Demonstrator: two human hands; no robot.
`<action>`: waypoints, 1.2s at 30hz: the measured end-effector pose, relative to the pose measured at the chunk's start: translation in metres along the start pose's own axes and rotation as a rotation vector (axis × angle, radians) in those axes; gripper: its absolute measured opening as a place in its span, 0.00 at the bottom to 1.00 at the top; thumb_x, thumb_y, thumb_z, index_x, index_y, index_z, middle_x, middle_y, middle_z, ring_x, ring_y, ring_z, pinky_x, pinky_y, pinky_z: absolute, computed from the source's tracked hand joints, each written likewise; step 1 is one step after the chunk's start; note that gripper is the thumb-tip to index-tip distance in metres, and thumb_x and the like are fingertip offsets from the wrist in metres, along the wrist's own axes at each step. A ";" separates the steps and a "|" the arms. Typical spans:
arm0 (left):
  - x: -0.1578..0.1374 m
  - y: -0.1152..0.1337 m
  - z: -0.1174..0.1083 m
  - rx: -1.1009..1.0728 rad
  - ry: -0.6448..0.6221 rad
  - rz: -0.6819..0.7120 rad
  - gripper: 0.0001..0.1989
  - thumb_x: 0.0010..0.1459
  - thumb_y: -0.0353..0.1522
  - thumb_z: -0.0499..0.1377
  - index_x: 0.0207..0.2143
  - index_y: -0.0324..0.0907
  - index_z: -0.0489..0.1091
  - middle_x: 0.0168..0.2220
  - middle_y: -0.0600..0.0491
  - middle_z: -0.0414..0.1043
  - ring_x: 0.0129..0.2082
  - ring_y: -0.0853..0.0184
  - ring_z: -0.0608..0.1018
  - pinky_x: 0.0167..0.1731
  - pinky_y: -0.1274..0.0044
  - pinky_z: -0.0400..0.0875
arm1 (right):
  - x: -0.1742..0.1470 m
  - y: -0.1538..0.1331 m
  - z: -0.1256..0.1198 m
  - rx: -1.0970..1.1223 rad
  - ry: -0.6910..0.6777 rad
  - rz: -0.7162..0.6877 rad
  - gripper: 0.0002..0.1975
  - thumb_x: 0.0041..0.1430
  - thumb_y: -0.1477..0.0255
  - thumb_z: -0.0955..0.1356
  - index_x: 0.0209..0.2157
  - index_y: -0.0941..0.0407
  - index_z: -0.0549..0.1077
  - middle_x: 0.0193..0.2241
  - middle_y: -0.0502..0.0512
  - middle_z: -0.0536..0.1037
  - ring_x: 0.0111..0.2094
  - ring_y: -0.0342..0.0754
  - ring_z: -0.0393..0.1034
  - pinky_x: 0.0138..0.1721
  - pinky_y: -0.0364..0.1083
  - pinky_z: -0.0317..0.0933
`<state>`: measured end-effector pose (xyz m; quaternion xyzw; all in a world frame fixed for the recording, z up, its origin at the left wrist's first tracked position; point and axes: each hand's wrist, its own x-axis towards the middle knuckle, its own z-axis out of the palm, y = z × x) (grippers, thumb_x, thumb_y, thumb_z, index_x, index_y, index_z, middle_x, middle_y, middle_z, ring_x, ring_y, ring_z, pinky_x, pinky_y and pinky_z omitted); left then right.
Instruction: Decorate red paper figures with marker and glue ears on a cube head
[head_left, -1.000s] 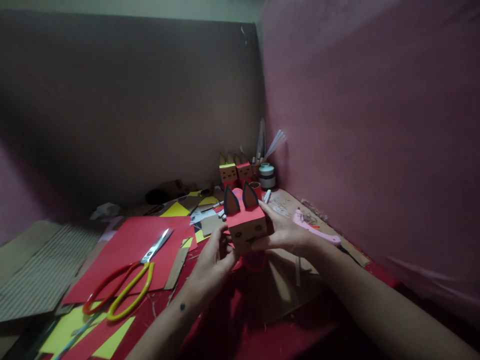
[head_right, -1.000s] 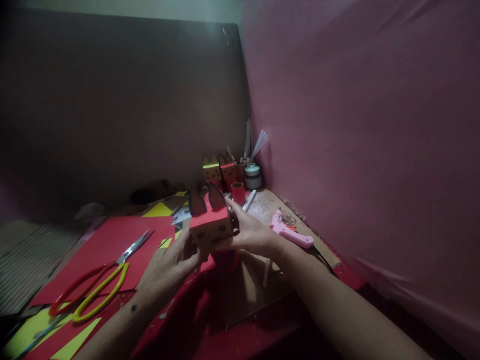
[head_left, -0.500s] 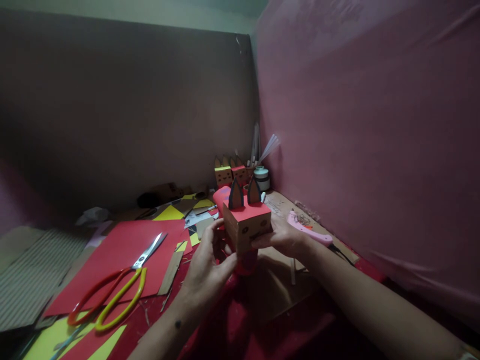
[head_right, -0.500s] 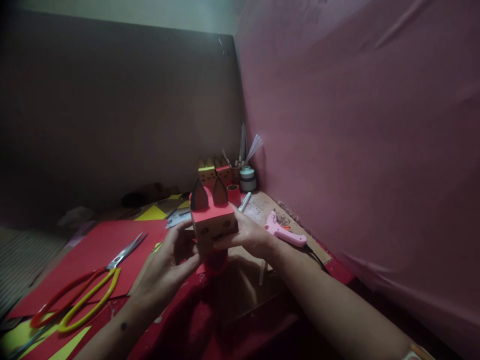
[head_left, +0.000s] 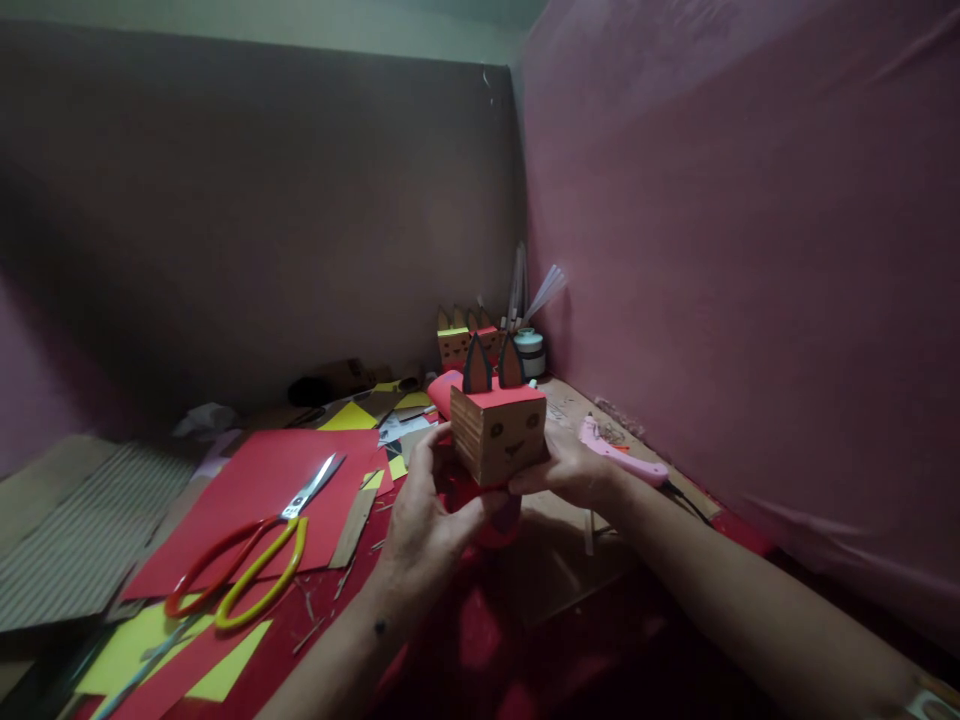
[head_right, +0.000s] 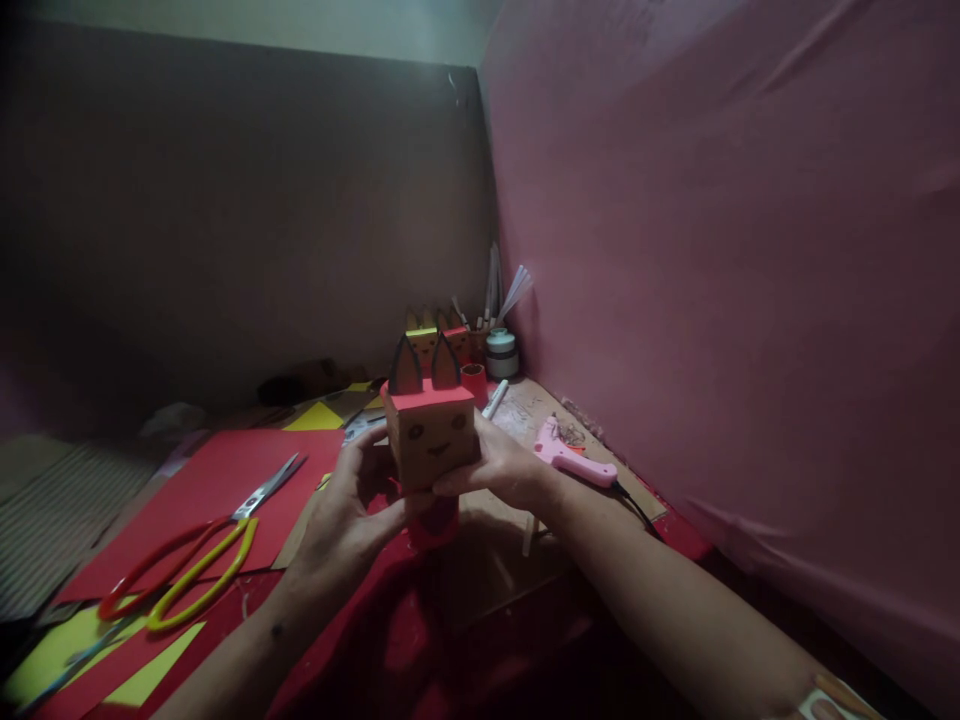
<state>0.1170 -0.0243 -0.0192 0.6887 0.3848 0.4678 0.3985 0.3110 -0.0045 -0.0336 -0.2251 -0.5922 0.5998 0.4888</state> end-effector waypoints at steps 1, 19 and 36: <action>0.000 0.001 0.000 -0.023 0.001 0.003 0.36 0.47 0.40 0.70 0.56 0.43 0.60 0.49 0.43 0.75 0.46 0.55 0.77 0.47 0.62 0.71 | 0.000 0.001 0.000 0.003 0.002 -0.005 0.39 0.36 0.73 0.82 0.54 0.54 0.73 0.48 0.58 0.82 0.51 0.60 0.77 0.57 0.60 0.69; 0.004 -0.015 -0.001 0.082 0.109 0.114 0.32 0.48 0.35 0.70 0.54 0.45 0.63 0.44 0.49 0.76 0.41 0.61 0.78 0.43 0.67 0.73 | 0.000 0.004 0.011 0.030 0.156 -0.042 0.32 0.37 0.75 0.81 0.47 0.53 0.74 0.43 0.55 0.83 0.45 0.58 0.78 0.50 0.58 0.72; 0.000 -0.033 0.006 0.201 0.257 0.262 0.22 0.54 0.30 0.63 0.52 0.44 0.66 0.43 0.49 0.77 0.40 0.60 0.80 0.44 0.67 0.75 | 0.006 0.006 0.011 -0.225 0.506 -0.249 0.32 0.43 0.63 0.80 0.49 0.50 0.68 0.44 0.55 0.79 0.49 0.57 0.72 0.53 0.57 0.67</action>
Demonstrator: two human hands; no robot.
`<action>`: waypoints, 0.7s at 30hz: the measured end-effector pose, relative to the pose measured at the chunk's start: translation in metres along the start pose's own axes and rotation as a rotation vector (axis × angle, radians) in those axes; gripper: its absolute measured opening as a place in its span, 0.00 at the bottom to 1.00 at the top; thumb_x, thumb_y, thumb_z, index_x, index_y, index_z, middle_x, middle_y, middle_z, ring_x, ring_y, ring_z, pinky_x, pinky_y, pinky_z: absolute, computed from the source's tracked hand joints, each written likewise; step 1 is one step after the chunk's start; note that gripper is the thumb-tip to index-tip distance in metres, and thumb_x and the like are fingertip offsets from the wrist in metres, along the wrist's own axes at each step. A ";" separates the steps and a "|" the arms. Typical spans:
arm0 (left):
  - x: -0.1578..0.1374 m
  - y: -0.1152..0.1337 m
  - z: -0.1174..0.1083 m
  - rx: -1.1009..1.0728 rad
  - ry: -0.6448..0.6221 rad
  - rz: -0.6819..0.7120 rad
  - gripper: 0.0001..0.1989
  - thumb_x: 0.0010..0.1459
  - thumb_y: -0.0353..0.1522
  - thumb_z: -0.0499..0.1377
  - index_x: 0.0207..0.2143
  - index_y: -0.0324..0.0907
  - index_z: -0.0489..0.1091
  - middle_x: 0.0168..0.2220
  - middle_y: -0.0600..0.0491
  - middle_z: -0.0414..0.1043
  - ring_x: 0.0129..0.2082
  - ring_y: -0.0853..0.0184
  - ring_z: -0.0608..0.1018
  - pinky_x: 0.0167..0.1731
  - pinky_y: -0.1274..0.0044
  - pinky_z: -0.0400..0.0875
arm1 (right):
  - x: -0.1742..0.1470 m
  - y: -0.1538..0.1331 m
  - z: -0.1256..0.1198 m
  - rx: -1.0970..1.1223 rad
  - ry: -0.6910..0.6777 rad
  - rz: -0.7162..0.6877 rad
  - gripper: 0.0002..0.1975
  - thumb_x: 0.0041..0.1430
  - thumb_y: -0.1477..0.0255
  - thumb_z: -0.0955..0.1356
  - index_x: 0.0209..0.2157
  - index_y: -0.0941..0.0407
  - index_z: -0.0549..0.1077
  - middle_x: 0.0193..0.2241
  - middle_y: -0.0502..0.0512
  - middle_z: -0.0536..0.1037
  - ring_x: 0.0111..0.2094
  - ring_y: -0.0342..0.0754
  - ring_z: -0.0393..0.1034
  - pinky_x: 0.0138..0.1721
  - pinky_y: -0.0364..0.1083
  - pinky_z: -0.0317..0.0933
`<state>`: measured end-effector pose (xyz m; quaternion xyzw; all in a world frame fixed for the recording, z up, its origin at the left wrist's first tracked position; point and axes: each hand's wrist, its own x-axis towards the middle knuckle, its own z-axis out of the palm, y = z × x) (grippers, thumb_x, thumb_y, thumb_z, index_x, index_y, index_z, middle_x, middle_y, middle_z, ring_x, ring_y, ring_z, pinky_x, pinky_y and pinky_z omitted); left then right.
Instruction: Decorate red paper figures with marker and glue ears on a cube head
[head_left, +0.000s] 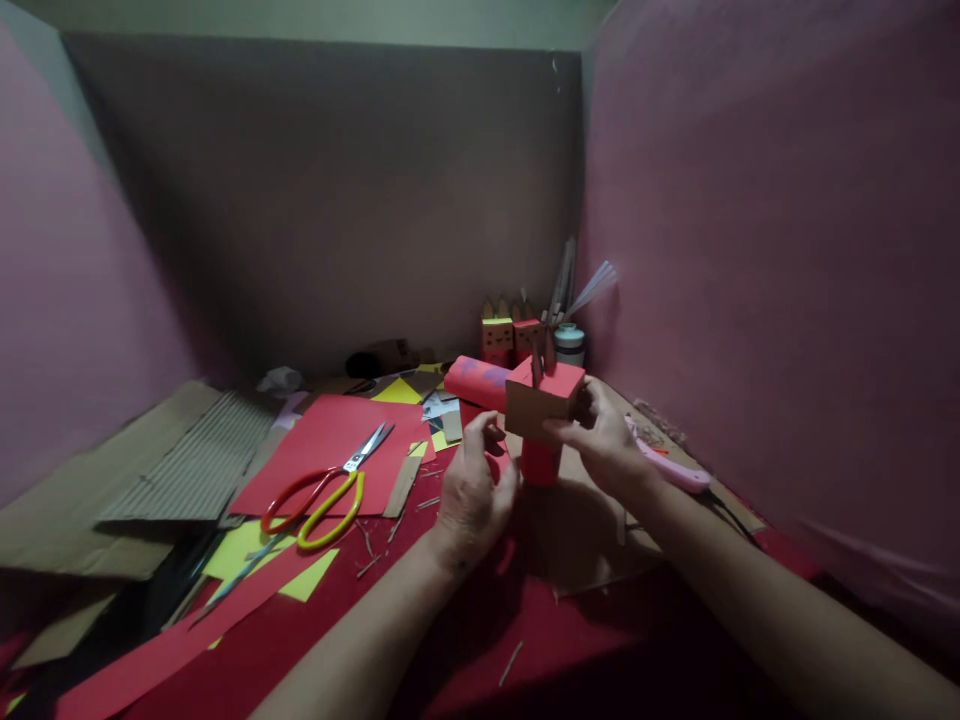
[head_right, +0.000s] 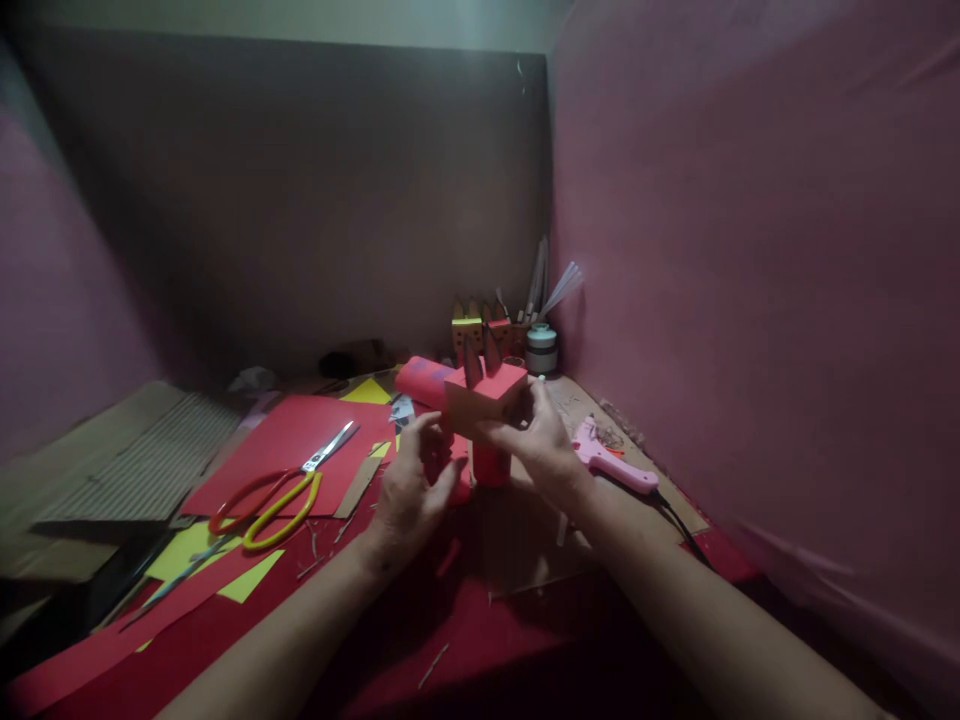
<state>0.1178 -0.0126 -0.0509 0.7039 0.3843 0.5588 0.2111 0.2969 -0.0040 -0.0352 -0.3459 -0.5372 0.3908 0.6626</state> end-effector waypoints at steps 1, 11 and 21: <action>0.004 0.001 -0.005 0.001 0.029 0.006 0.20 0.56 0.30 0.62 0.51 0.45 0.66 0.40 0.51 0.76 0.38 0.62 0.79 0.43 0.68 0.75 | 0.005 -0.001 -0.006 0.010 -0.013 0.008 0.31 0.43 0.64 0.80 0.49 0.50 0.69 0.45 0.56 0.79 0.50 0.58 0.72 0.54 0.57 0.66; 0.047 -0.021 -0.046 -0.010 0.309 -0.038 0.14 0.59 0.33 0.58 0.47 0.43 0.64 0.36 0.52 0.71 0.33 0.66 0.76 0.38 0.72 0.72 | 0.023 -0.003 -0.024 0.084 -0.064 0.102 0.30 0.38 0.72 0.77 0.47 0.51 0.72 0.46 0.57 0.79 0.52 0.58 0.72 0.57 0.58 0.63; 0.045 -0.028 -0.042 0.132 0.201 -0.116 0.12 0.53 0.26 0.56 0.41 0.44 0.70 0.37 0.50 0.75 0.39 0.59 0.79 0.45 0.67 0.72 | 0.026 0.004 -0.028 0.084 -0.116 0.124 0.43 0.36 0.75 0.78 0.58 0.51 0.68 0.57 0.60 0.75 0.59 0.60 0.68 0.61 0.58 0.62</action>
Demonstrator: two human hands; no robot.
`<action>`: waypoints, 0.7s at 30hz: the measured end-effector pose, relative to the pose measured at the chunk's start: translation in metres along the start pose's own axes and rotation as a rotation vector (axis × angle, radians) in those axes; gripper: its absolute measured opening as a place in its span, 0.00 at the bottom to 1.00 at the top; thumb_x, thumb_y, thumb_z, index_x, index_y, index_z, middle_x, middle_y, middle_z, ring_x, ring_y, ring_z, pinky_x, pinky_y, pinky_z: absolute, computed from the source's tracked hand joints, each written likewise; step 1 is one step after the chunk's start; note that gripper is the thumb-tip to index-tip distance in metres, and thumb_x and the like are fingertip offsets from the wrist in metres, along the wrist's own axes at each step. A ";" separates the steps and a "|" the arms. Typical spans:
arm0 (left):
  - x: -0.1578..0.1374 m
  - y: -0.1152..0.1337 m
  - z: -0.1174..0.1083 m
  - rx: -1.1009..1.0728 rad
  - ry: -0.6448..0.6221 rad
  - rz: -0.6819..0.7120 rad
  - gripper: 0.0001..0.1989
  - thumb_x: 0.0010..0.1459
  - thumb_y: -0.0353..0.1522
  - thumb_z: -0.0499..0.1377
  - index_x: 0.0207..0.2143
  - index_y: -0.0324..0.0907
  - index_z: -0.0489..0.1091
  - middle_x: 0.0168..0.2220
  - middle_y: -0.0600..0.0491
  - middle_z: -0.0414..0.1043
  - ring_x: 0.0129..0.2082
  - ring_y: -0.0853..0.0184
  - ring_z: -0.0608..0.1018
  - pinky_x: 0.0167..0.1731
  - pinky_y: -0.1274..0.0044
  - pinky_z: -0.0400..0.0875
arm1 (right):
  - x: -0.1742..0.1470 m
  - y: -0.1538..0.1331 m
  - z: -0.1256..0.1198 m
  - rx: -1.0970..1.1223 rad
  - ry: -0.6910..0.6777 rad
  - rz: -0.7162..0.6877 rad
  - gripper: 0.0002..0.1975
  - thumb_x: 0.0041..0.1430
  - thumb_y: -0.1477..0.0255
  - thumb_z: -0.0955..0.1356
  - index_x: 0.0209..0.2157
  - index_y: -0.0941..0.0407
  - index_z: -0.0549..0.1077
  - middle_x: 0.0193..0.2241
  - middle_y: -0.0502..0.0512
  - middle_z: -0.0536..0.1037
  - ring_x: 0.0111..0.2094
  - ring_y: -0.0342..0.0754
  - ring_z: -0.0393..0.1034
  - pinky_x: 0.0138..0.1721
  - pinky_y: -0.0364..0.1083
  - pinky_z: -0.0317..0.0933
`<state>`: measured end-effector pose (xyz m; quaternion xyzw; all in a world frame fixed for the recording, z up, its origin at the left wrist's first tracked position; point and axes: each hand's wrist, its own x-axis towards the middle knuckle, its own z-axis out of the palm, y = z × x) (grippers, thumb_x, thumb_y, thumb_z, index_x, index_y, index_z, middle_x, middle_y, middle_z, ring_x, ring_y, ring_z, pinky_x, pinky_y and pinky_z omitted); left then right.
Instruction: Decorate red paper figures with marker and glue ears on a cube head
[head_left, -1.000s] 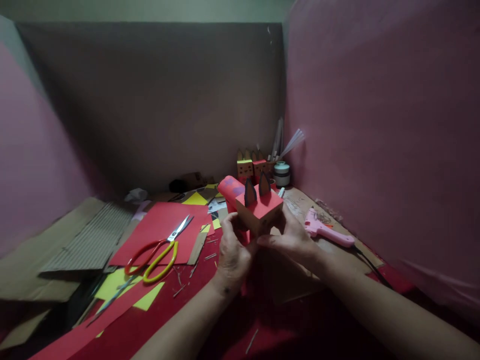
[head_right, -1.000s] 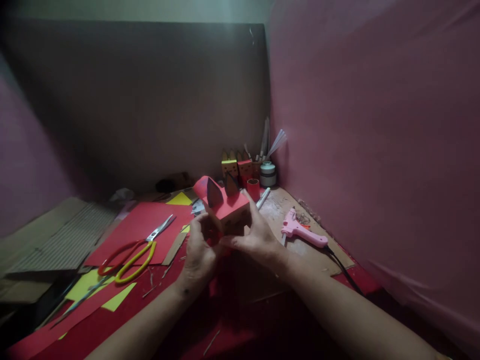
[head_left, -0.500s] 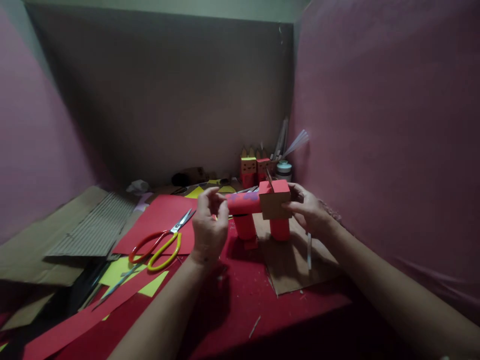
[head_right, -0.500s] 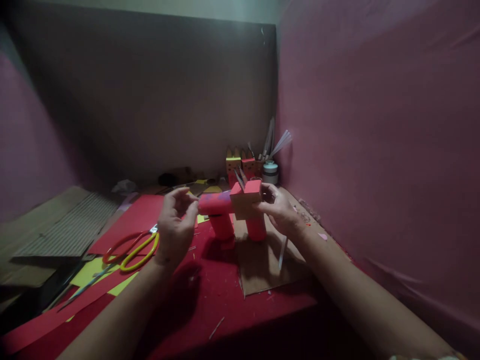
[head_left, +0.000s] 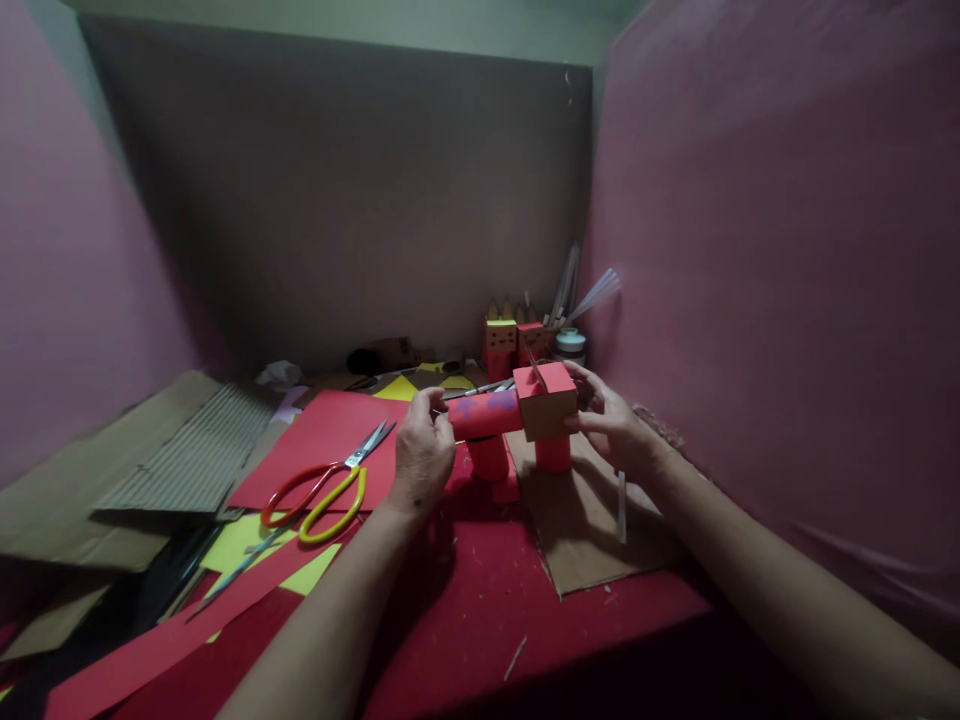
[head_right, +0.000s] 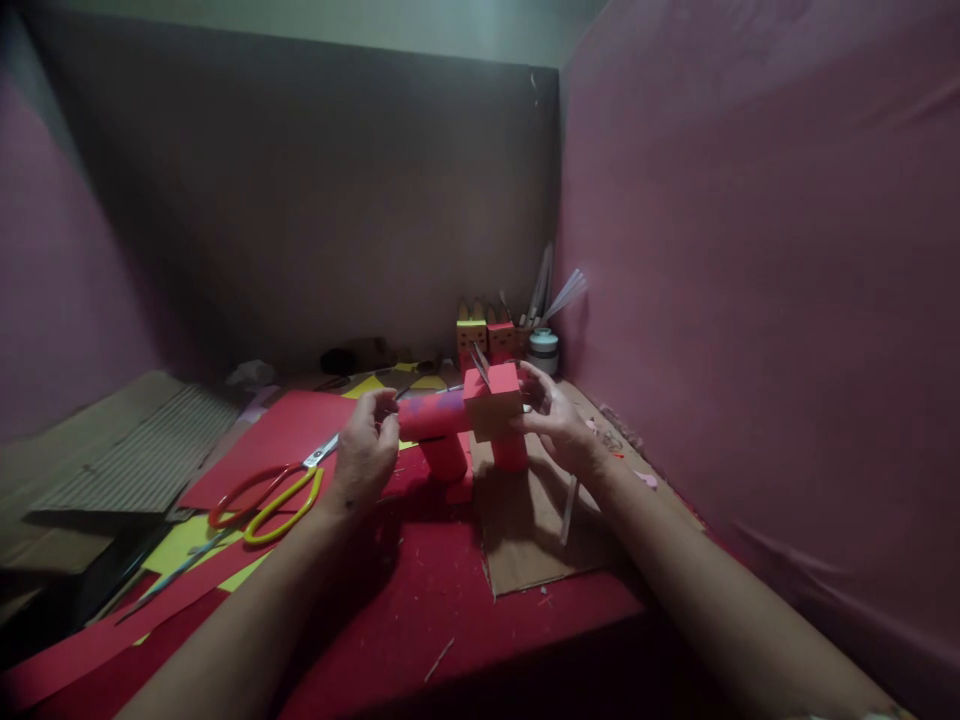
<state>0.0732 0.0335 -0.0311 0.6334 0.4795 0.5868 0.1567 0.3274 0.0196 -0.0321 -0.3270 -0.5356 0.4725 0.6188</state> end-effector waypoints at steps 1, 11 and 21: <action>0.000 0.000 0.000 0.007 -0.009 -0.013 0.12 0.53 0.26 0.56 0.40 0.44 0.70 0.37 0.50 0.76 0.40 0.59 0.79 0.46 0.67 0.73 | 0.000 0.000 0.000 -0.007 -0.004 -0.001 0.43 0.36 0.74 0.78 0.58 0.51 0.68 0.57 0.61 0.75 0.60 0.60 0.68 0.62 0.58 0.62; 0.009 -0.008 0.000 0.010 -0.047 -0.134 0.14 0.50 0.26 0.52 0.38 0.42 0.72 0.34 0.49 0.79 0.37 0.57 0.81 0.42 0.67 0.75 | -0.009 0.002 -0.007 -0.075 -0.010 -0.042 0.44 0.41 0.71 0.79 0.61 0.47 0.67 0.57 0.60 0.73 0.59 0.61 0.69 0.58 0.59 0.66; 0.008 -0.011 0.003 -0.025 -0.096 -0.157 0.13 0.53 0.27 0.51 0.38 0.42 0.72 0.37 0.47 0.81 0.42 0.56 0.82 0.45 0.66 0.74 | -0.019 0.000 0.001 -0.263 -0.068 -0.125 0.46 0.48 0.70 0.78 0.67 0.47 0.61 0.62 0.62 0.70 0.60 0.60 0.69 0.60 0.59 0.68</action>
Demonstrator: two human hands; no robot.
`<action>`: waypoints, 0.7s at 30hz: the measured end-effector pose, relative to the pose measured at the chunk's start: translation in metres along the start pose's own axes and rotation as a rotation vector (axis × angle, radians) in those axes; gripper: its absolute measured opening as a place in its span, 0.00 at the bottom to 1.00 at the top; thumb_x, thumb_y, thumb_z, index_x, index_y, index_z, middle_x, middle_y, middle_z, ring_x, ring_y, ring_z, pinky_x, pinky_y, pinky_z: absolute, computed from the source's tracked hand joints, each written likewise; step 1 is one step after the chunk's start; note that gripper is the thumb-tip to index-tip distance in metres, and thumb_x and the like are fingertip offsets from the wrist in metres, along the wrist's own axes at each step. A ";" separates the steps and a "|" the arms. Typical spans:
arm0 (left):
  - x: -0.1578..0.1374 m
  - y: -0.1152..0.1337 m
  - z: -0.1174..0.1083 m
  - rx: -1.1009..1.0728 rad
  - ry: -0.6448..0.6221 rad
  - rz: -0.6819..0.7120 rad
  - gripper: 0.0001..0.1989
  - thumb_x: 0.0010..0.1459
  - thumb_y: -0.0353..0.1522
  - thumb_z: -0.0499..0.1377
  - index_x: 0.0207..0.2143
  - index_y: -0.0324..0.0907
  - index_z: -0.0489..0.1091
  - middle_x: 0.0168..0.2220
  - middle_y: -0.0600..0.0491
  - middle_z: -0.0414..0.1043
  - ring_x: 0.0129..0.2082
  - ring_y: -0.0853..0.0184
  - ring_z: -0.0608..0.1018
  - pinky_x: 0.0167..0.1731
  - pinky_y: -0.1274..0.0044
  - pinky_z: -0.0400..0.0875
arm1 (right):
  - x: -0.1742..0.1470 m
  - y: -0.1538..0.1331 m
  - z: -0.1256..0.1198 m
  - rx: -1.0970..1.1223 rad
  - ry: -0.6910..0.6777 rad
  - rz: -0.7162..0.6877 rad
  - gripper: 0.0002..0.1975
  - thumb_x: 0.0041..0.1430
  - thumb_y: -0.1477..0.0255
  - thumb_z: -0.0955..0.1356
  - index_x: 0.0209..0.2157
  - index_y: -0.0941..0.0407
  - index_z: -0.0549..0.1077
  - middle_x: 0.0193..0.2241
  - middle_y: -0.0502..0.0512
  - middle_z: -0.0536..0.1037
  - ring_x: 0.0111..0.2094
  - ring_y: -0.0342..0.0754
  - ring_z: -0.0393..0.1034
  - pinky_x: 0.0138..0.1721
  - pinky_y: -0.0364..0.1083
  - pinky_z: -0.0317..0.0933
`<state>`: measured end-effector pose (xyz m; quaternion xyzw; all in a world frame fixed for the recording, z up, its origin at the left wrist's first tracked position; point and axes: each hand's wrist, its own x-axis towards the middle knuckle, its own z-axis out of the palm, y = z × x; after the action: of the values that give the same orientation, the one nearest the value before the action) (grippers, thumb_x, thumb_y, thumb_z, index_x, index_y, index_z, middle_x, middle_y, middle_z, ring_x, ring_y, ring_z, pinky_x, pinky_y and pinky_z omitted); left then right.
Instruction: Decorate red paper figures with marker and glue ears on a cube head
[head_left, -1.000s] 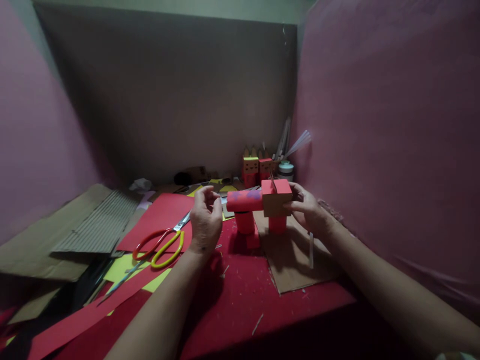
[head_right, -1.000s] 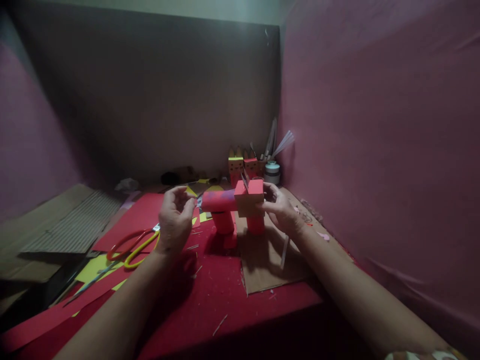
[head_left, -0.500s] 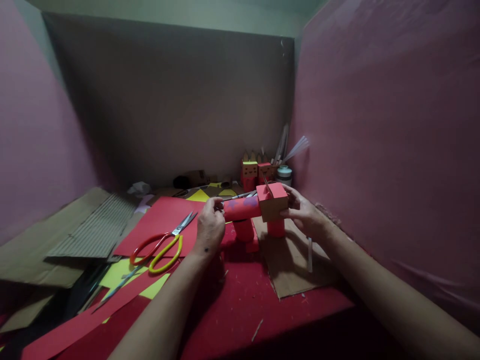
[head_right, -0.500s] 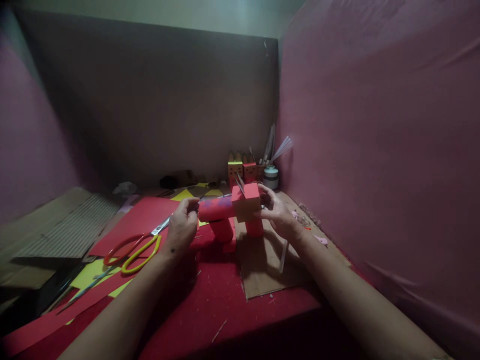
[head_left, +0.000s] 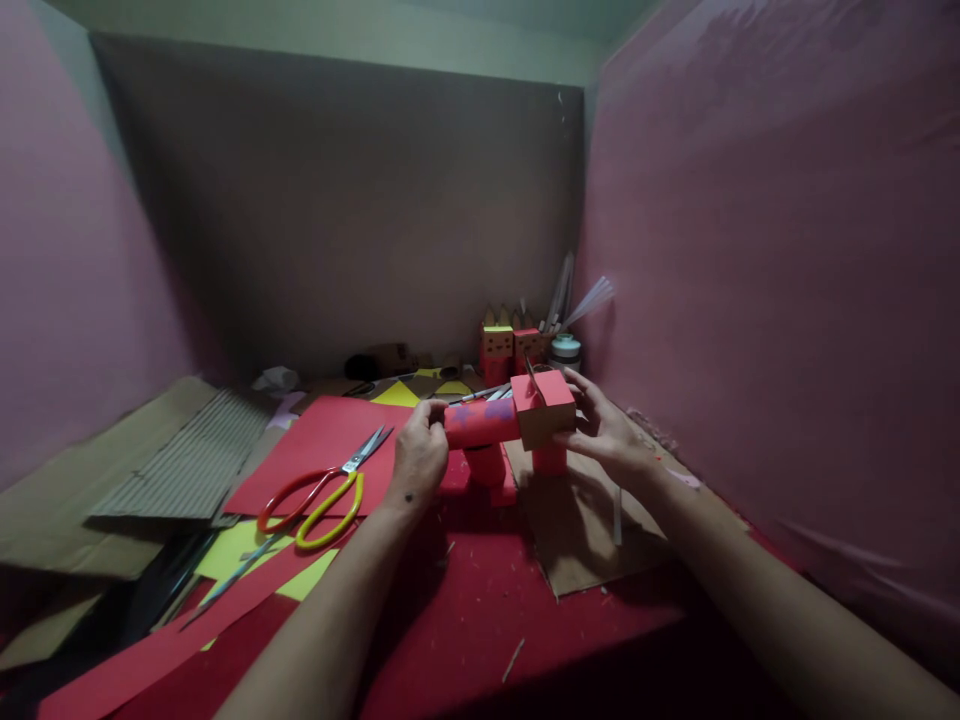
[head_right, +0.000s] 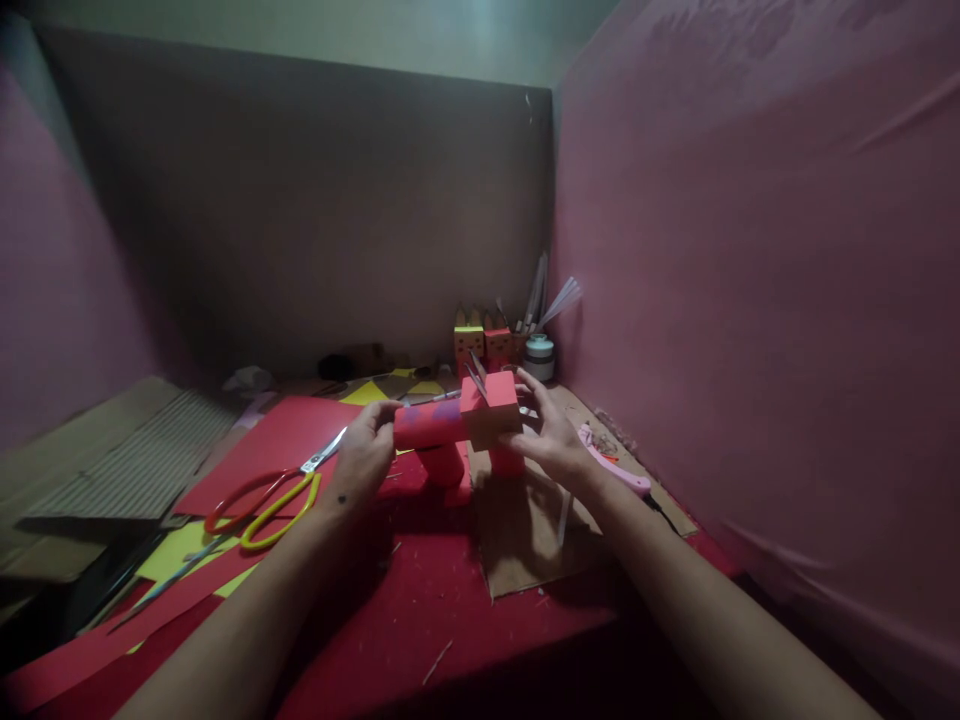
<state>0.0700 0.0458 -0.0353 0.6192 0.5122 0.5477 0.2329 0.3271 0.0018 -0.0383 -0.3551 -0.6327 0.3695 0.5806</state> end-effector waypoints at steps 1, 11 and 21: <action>0.000 0.000 0.000 -0.002 -0.004 -0.003 0.13 0.53 0.27 0.51 0.38 0.42 0.72 0.36 0.47 0.81 0.41 0.57 0.82 0.44 0.67 0.75 | 0.002 0.000 0.000 -0.011 -0.003 0.004 0.46 0.48 0.69 0.78 0.67 0.48 0.62 0.61 0.63 0.71 0.60 0.60 0.69 0.59 0.59 0.69; 0.009 -0.008 -0.004 0.026 0.066 0.010 0.13 0.56 0.34 0.53 0.39 0.42 0.75 0.32 0.49 0.79 0.35 0.58 0.81 0.37 0.69 0.76 | 0.019 0.013 0.006 -0.037 0.053 0.001 0.41 0.45 0.66 0.80 0.61 0.51 0.68 0.56 0.63 0.75 0.56 0.59 0.71 0.56 0.58 0.69; -0.004 0.034 -0.017 0.221 0.128 0.206 0.21 0.55 0.46 0.54 0.41 0.41 0.73 0.44 0.40 0.76 0.49 0.50 0.77 0.54 0.60 0.70 | 0.020 0.023 0.021 -0.058 0.090 -0.008 0.45 0.44 0.61 0.81 0.62 0.52 0.65 0.59 0.65 0.71 0.56 0.60 0.70 0.55 0.60 0.69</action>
<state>0.0681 0.0253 -0.0038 0.6542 0.5168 0.5474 0.0727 0.3055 0.0294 -0.0501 -0.3854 -0.6178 0.3323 0.5994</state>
